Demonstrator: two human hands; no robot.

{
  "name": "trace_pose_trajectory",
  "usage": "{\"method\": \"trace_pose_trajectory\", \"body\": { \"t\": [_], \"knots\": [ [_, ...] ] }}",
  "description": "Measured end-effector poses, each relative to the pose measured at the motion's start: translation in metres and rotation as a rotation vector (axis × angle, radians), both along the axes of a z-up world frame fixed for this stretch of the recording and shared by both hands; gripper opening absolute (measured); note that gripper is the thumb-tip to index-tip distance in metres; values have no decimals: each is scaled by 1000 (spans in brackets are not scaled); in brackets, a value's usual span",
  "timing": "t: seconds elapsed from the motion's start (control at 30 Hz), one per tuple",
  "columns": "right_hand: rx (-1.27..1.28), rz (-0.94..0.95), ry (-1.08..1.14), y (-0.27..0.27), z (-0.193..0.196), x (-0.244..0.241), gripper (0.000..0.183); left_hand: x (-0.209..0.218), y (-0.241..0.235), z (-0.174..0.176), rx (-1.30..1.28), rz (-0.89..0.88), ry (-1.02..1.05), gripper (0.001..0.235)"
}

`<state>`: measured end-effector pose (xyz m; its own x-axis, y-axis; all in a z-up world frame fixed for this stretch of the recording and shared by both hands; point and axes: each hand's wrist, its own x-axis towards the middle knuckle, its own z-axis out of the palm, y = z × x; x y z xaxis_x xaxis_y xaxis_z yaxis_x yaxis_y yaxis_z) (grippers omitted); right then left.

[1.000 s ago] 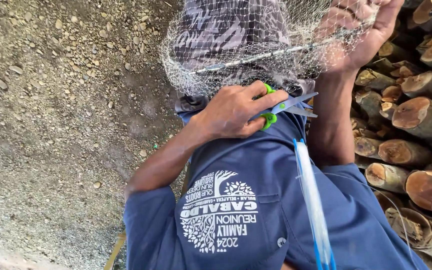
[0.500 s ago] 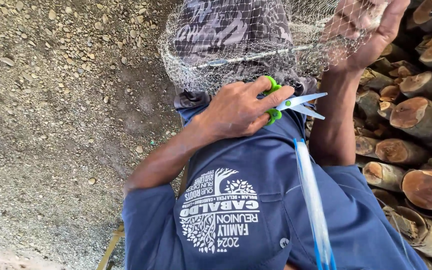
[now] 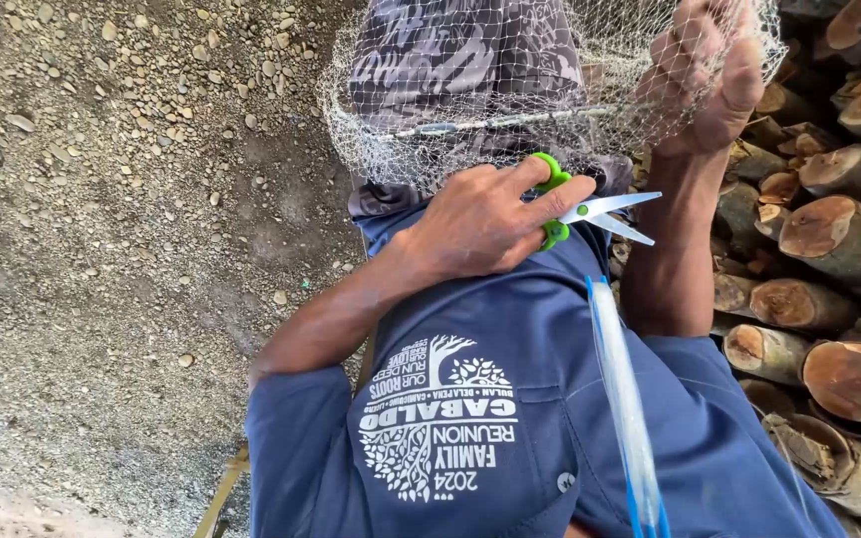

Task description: The person sits on the ground and uses a blue tool to weave or mend a white fishing net. They then use green scissors to cut a section of the net and continue working on it.

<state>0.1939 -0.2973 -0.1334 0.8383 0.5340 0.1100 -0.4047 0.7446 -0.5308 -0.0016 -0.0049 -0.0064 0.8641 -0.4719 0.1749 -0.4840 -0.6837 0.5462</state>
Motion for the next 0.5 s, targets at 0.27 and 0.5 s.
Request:
{"method": "trace_pose_trajectory", "body": {
  "t": [0.27,0.5],
  "knots": [
    [-73,-145,-164,24,12,8,20,20,41,3,45,73,1,83],
    [36,-55,-94,36,30,4,32,100,110,18,-248,189,68,61]
  ]
}}
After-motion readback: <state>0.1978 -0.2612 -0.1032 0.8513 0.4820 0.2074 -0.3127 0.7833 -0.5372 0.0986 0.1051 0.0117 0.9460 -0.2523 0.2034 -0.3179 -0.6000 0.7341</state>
